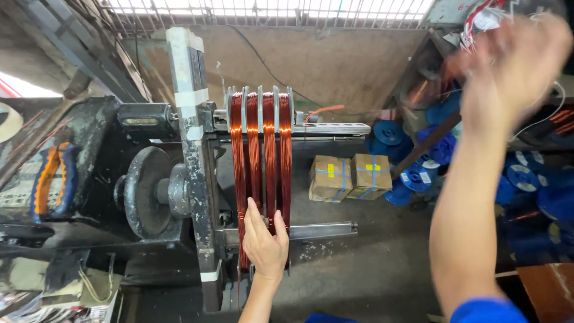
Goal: Winding copper wire onto a coil form using a winding machine and securing it with tape
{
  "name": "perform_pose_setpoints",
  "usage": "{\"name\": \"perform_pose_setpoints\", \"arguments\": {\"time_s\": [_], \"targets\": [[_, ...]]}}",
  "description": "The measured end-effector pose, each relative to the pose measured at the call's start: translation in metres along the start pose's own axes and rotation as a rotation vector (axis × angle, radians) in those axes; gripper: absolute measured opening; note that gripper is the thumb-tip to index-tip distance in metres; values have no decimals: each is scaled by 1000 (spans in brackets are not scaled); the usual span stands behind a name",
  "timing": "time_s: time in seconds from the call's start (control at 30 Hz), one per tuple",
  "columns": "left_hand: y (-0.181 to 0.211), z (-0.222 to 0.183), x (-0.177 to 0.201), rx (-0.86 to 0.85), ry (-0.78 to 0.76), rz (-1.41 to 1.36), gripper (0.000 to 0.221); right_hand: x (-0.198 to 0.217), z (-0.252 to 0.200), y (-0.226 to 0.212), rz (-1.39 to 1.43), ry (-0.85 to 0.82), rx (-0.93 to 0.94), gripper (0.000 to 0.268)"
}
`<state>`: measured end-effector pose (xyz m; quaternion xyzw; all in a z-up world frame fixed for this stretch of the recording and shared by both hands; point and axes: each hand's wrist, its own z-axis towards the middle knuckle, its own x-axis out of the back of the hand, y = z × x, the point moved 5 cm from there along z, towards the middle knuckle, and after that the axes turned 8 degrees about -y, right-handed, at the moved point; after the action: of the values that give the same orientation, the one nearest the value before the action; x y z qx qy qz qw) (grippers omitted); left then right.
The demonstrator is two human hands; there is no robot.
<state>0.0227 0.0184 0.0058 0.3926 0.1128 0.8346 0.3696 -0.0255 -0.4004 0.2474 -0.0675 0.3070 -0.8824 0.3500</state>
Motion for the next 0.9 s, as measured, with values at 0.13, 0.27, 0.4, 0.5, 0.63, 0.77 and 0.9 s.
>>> {"name": "perform_pose_setpoints", "arguments": {"time_s": [0.13, 0.27, 0.4, 0.5, 0.63, 0.77, 0.9], "targets": [[-2, -3, -3, 14, 13, -12, 71, 47, -163, -62, 288, -194, -250, 42], [6, 5, 5, -2, 19, -63, 65, 136, -332, 109, 522, 3, -653, 11], [6, 6, 8, -6, -17, -74, 60, 213, -457, 250, 639, 401, -1056, 21], [5, 3, 7, -18, -28, -83, 59, 191, -464, 285, 641, 399, -1175, 25], [5, 4, 8, -58, -3, -75, 58, 118, -392, 257, 838, 155, -1083, 15], [2, -1, 4, -25, -2, -56, 60, 128, -322, 241, 865, -135, -1050, 7], [4, 1, 1, -54, 28, 8, 69, 157, -197, 211, -553, -472, -1099, 41]]}}
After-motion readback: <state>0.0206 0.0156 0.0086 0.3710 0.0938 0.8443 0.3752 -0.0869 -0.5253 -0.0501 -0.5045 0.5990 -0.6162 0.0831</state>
